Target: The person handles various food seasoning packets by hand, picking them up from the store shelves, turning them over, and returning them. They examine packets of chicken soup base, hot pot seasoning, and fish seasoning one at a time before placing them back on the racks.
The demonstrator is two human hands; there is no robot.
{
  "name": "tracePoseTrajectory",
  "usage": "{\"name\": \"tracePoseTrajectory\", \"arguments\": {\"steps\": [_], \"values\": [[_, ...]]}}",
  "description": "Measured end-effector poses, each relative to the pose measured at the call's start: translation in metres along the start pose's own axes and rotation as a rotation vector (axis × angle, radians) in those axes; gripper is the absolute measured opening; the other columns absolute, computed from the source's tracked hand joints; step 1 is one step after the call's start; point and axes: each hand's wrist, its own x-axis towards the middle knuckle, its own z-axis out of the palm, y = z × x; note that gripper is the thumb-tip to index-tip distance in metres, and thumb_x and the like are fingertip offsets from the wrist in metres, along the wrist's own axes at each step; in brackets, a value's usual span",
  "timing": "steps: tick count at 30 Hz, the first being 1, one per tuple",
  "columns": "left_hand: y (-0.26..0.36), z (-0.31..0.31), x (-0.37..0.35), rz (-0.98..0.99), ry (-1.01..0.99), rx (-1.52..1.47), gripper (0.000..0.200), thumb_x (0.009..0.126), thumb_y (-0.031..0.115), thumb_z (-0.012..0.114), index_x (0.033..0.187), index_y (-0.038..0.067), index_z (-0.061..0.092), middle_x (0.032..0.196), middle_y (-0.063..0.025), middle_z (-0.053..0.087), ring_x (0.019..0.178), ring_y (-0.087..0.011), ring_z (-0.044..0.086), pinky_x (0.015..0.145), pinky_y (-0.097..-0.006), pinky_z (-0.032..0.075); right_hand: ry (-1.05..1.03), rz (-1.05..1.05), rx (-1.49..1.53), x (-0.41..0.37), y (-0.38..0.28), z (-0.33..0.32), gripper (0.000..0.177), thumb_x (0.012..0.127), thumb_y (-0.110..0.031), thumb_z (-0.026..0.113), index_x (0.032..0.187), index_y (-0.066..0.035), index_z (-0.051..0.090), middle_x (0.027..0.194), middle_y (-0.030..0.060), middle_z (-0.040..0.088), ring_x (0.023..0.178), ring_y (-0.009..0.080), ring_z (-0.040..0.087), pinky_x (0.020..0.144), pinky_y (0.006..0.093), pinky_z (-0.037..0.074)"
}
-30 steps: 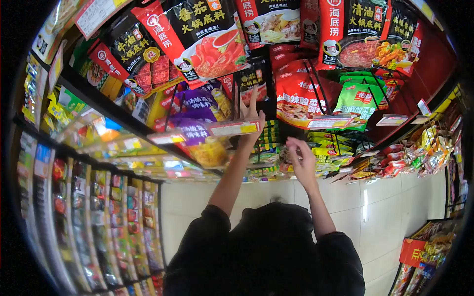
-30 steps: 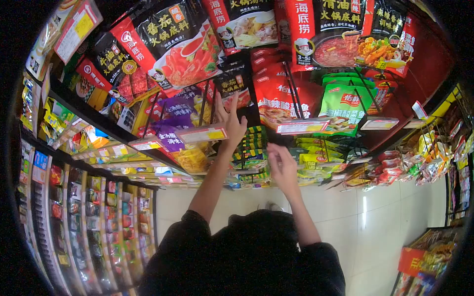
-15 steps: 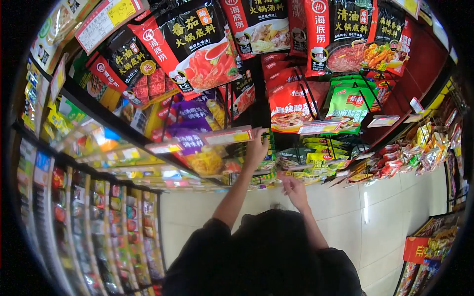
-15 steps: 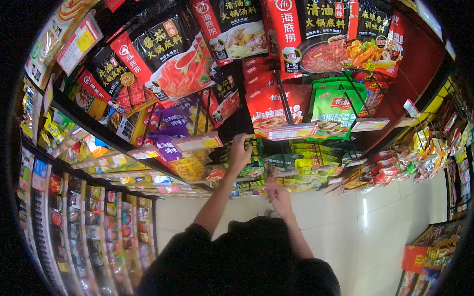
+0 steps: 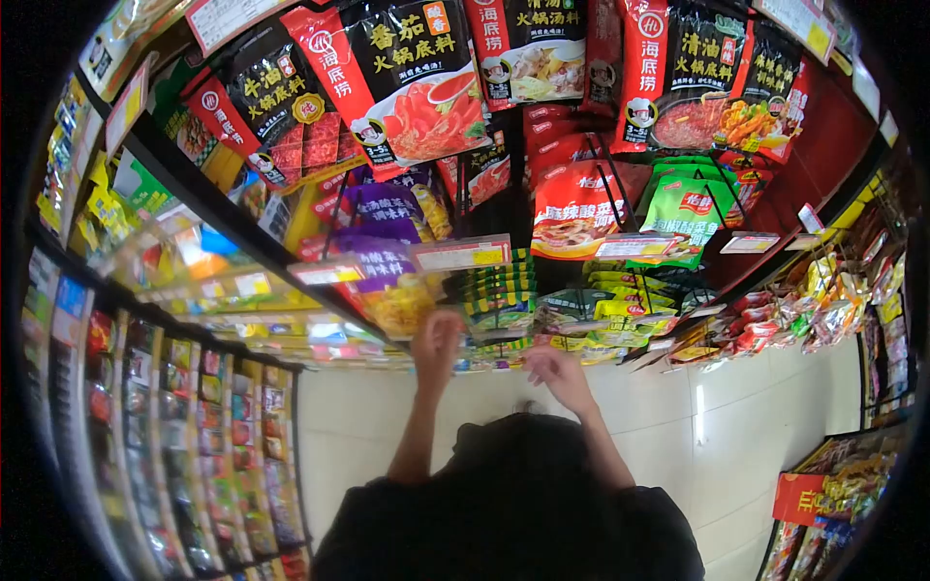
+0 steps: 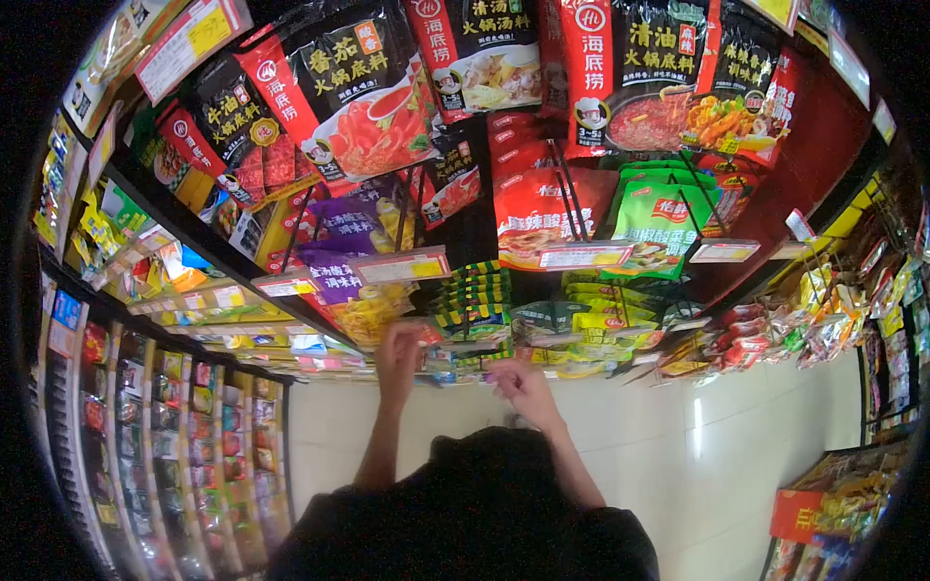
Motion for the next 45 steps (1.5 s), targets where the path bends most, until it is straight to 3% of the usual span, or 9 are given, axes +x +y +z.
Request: {"name": "tracePoseTrajectory", "arguments": {"steps": [7, 14, 16, 19, 22, 31, 35, 38, 45], "values": [[-0.066, -0.030, -0.067, 0.068, -0.095, 0.567, 0.010, 0.091, 0.016, 0.068, 0.087, 0.006, 0.067, 0.083, -0.0119, 0.066, 0.072, -0.0250, 0.063, 0.066, -0.0366, 0.050, 0.530, -0.908, -0.631, 0.003, -0.229, -0.060, 0.009, 0.093, -0.003, 0.061, 0.097, 0.000, 0.069, 0.096, 0.0109, 0.074, 0.090, 0.0242, 0.070, 0.083, 0.0351, 0.053], [-0.295, -0.152, -0.222, -0.140, 0.066, 0.763, 0.014, 0.087, 0.013, 0.065, 0.075, 0.008, 0.063, 0.075, -0.0127, 0.061, 0.072, -0.0312, 0.062, 0.066, -0.0441, 0.050, 0.810, -0.796, -0.552, 0.097, -0.321, -0.145, 0.060, 0.096, -0.034, 0.069, 0.142, -0.002, 0.047, 0.136, 0.0185, 0.054, 0.123, 0.0246, 0.056, 0.100, 0.0369, 0.047], [-0.368, -0.233, -0.296, 0.173, -0.438, 1.386, 0.017, 0.087, 0.016, 0.063, 0.074, 0.007, 0.067, 0.081, -0.0111, 0.067, 0.074, -0.0300, 0.065, 0.065, -0.0424, 0.052, 0.798, -0.717, -0.458, 0.115, -0.320, -0.161, 0.078, 0.091, -0.049, 0.072, 0.146, -0.002, 0.043, 0.141, 0.0211, 0.050, 0.127, 0.0253, 0.053, 0.101, 0.0374, 0.047], [-0.319, -0.251, -0.337, -0.426, -0.648, 1.289, 0.015, 0.086, 0.017, 0.063, 0.075, 0.008, 0.069, 0.083, -0.0108, 0.068, 0.078, -0.0297, 0.066, 0.068, -0.0416, 0.053, 0.841, -0.639, -0.496, 0.119, -0.327, -0.158, 0.077, 0.090, -0.050, 0.073, 0.142, 0.000, 0.047, 0.120, 0.0152, 0.062, 0.105, 0.0203, 0.063, 0.088, 0.0323, 0.051], [-0.292, -0.246, -0.344, -0.559, -0.644, 1.229, 0.013, 0.085, 0.017, 0.063, 0.076, 0.010, 0.071, 0.086, -0.0104, 0.069, 0.081, -0.0293, 0.067, 0.071, -0.0407, 0.054, 0.826, -0.660, -0.576, 0.124, -0.327, -0.162, 0.065, 0.091, -0.049, 0.072, 0.129, 0.001, 0.057, 0.100, 0.0083, 0.067, 0.085, 0.0131, 0.061, 0.075, 0.0276, 0.048], [-0.378, -0.241, -0.288, -0.077, -0.390, 0.976, 0.008, 0.078, 0.020, 0.071, 0.083, 0.014, 0.072, 0.091, -0.0073, 0.069, 0.083, -0.0253, 0.067, 0.072, -0.0398, 0.056, 0.675, -0.573, -0.130, 0.076, -0.339, -0.129, 0.045, 0.101, -0.043, 0.060, 0.124, -0.004, 0.060, 0.103, 0.0013, 0.063, 0.092, 0.0087, 0.056, 0.083, 0.0247, 0.044], [-0.389, -0.222, -0.230, -0.092, -0.255, 0.335, 0.015, 0.079, 0.012, 0.071, 0.094, 0.011, 0.068, 0.087, -0.0037, 0.067, 0.075, -0.0201, 0.066, 0.064, -0.0333, 0.055, 0.682, -0.477, -0.049, 0.036, -0.338, -0.138, 0.045, 0.101, -0.043, 0.060, 0.117, -0.002, 0.061, 0.104, 0.0038, 0.068, 0.091, 0.0103, 0.065, 0.080, 0.0272, 0.051], [-0.341, -0.186, -0.195, -0.485, -0.222, -0.049, 0.010, 0.087, 0.008, 0.066, 0.096, 0.009, 0.068, 0.085, -0.0022, 0.068, 0.071, -0.0151, 0.066, 0.060, -0.0294, 0.055, 0.654, -0.510, 0.037, 0.001, -0.346, -0.129, 0.041, 0.102, -0.041, 0.058, 0.115, -0.002, 0.062, 0.101, 0.0043, 0.069, 0.087, 0.0105, 0.066, 0.079, 0.0267, 0.052], [-0.244, -0.092, -0.135, -0.476, -0.573, 0.257, 0.013, 0.094, 0.015, 0.065, 0.104, 0.006, 0.067, 0.082, -0.0035, 0.068, 0.069, -0.0111, 0.065, 0.059, -0.0278, 0.054, 0.645, -0.485, -0.245, -0.060, -0.283, -0.178, 0.032, 0.100, -0.033, 0.060, 0.112, -0.003, 0.060, 0.097, 0.0018, 0.063, 0.084, 0.0118, 0.059, 0.078, 0.0288, 0.049]]}}
